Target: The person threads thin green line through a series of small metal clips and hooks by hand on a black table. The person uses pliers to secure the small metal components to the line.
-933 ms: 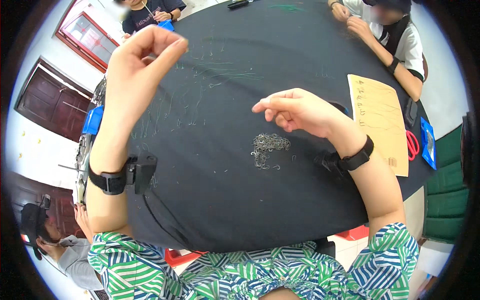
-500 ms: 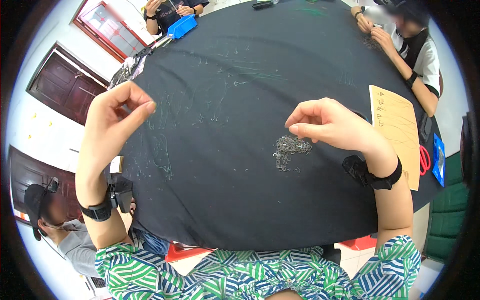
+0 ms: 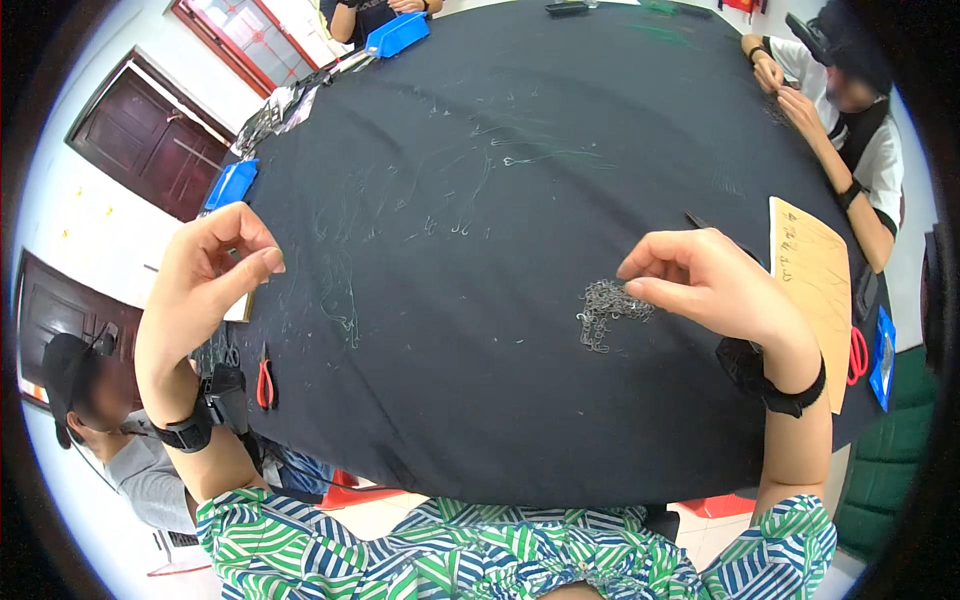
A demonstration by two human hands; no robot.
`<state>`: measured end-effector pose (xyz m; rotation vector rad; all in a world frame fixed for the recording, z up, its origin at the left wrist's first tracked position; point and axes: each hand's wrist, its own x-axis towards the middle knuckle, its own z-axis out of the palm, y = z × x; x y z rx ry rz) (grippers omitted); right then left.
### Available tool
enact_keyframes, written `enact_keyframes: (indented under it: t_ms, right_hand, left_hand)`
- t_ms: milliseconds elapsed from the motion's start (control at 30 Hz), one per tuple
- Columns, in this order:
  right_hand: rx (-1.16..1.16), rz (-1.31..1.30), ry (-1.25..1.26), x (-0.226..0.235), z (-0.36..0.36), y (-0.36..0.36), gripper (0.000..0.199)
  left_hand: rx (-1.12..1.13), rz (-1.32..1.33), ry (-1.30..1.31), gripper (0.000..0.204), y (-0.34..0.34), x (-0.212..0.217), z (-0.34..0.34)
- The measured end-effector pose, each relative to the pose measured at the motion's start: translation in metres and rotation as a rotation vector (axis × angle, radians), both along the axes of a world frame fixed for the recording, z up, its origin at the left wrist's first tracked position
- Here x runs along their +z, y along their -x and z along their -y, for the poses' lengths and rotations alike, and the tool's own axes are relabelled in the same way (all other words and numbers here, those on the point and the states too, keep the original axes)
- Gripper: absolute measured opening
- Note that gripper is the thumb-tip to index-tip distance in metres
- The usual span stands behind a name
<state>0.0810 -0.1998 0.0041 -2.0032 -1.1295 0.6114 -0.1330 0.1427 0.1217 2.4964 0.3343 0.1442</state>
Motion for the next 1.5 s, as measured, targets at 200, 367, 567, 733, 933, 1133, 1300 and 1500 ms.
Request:
enact_keyframes:
  t_ms: [200,367,567,733,933,1133,1300,1500]
  right_hand:
    - [-0.053,-0.055,0.012,-0.001,-0.002,0.003,0.021]
    - [-0.099,-0.063,0.003,-0.006,-0.006,-0.001,0.017]
    - [-0.173,-0.096,0.006,-0.008,-0.002,-0.002,0.015]
    - [-0.209,-0.151,0.044,-0.017,-0.003,-0.008,0.014]
    - [-0.158,-0.087,0.048,-0.016,-0.004,-0.009,0.014]
    - [-0.123,-0.08,0.075,-0.009,-0.004,-0.009,0.015]
    - [-0.108,-0.07,0.047,-0.011,-0.003,-0.006,0.015]
    - [-0.102,-0.001,0.097,-0.011,0.0,-0.009,0.015]
  left_hand:
    - [0.03,-0.129,-0.022,0.009,-0.005,-0.009,-0.025]
    - [0.07,-0.125,-0.116,0.014,-0.053,-0.02,-0.1]
    - [0.288,0.213,-0.406,0.024,-0.14,-0.035,-0.225]
    - [0.559,0.364,-0.696,0.039,-0.194,-0.077,-0.271]
    - [0.622,0.025,-0.61,0.029,-0.198,-0.174,-0.317]
    - [0.606,-0.136,-0.452,0.026,-0.187,-0.199,-0.31]
    - [0.653,0.2,-0.513,0.031,-0.185,-0.172,-0.321]
    - [0.603,0.486,-0.417,0.035,-0.194,-0.127,-0.313]
